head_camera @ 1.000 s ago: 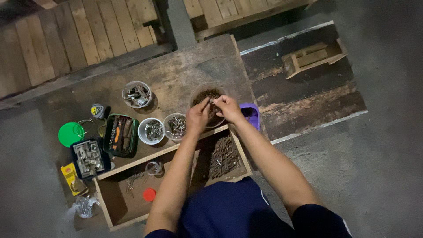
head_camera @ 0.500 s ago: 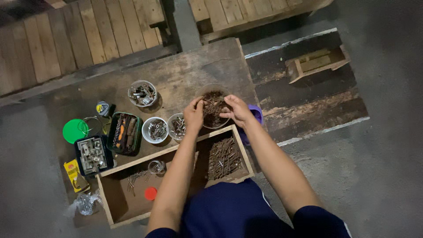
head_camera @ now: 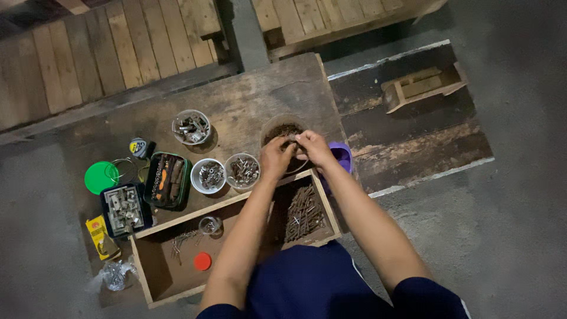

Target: The person sorts various nails, screws, and washers from a large wooden box into separate smaller plastic cups and containers by hand.

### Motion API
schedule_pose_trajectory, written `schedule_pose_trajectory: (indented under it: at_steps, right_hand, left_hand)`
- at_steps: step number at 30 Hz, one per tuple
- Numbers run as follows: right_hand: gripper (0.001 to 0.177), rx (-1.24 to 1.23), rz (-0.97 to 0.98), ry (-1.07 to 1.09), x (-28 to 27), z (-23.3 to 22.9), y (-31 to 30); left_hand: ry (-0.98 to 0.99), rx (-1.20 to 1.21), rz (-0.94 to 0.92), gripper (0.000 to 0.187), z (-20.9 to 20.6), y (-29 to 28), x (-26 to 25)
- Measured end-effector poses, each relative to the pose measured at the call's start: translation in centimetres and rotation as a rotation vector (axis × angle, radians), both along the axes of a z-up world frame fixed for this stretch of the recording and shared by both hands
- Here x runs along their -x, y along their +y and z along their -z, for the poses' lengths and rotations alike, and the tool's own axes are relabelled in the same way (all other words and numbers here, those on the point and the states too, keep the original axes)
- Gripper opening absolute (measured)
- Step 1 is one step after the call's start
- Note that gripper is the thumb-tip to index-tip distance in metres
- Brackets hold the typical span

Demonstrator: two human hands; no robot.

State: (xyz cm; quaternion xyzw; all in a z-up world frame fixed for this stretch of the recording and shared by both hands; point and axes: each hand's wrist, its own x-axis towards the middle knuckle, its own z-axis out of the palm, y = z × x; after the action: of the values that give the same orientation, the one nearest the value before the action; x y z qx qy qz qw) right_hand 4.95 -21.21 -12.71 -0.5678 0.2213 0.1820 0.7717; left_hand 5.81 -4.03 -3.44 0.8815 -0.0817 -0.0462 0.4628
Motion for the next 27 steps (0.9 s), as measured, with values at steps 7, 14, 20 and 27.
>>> schedule_pose_trajectory:
  at_steps: [7, 14, 20, 27]
  right_hand:
    - [0.022, 0.007, 0.012, 0.067, -0.7, -2.3, 0.0]
    - [0.038, -0.271, 0.001, 0.098, -0.4, -5.1, -1.0]
    - [0.039, -0.422, 0.014, 0.047, 0.0, -4.7, -1.5]
    - [0.031, -0.257, -0.013, 0.077, 0.0, -4.1, -1.4]
  left_hand:
    - [0.174, 0.212, -0.107, 0.027, 6.1, 1.6, -0.5]
    - [0.25, 0.512, -0.114, 0.022, 7.8, 1.9, -0.9]
    - [0.227, 0.217, -0.211, 0.026, 5.4, 1.8, -1.0]
    - [0.055, 0.191, 0.009, 0.045, 3.0, 0.9, -1.0]
